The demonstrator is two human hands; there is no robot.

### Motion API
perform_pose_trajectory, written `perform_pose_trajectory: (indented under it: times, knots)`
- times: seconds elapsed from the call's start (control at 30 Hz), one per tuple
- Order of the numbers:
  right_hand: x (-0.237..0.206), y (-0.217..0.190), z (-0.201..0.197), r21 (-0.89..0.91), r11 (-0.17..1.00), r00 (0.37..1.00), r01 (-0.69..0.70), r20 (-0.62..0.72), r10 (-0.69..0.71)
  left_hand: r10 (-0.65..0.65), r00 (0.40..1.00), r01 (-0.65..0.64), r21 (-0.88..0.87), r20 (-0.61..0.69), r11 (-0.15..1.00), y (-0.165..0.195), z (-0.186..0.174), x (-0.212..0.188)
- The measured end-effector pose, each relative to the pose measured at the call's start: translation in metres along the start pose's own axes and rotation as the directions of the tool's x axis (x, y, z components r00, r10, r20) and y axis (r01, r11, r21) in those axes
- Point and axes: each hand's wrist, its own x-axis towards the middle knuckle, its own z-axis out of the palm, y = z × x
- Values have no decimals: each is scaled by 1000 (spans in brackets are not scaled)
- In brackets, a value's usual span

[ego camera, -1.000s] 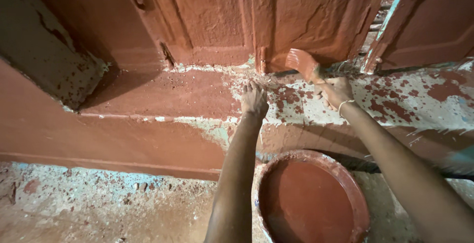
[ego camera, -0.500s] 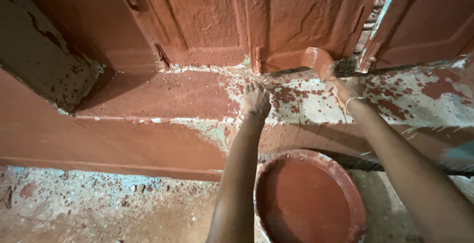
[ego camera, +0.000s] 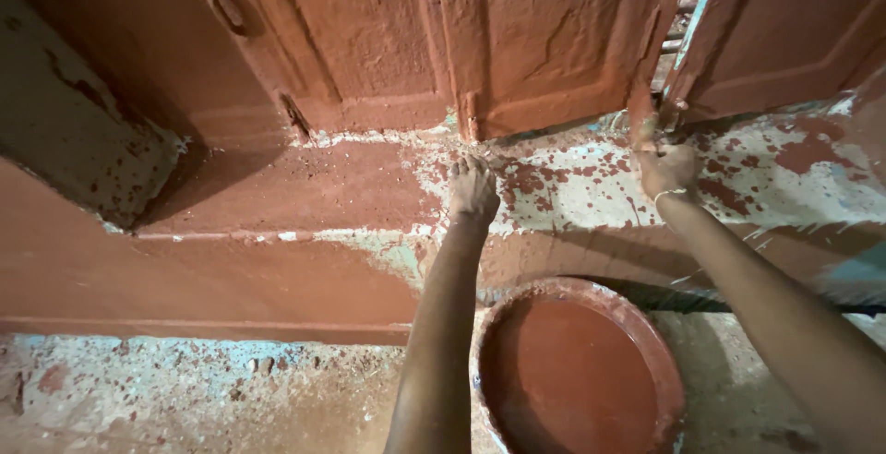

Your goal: The person paints the lower section of a door frame and adjacent wall with reddish-brown paint using a brush. They repeatedly dip the brush into a bucket and apply paint to cover the existing light blue and white surfaces.

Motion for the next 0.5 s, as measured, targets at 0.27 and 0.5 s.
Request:
perform_pose_trajectory:
  times: [0.27, 0.5]
  knots:
    - [-22, -25, 64, 90, 994, 988, -62, 148, 49, -6, 1000, 6, -22, -18, 1000, -7, 13, 5]
    - [-54, -43, 73, -14, 1000, 870, -28, 492, 31, -16, 999, 17, -21, 44, 1000, -9, 17, 8]
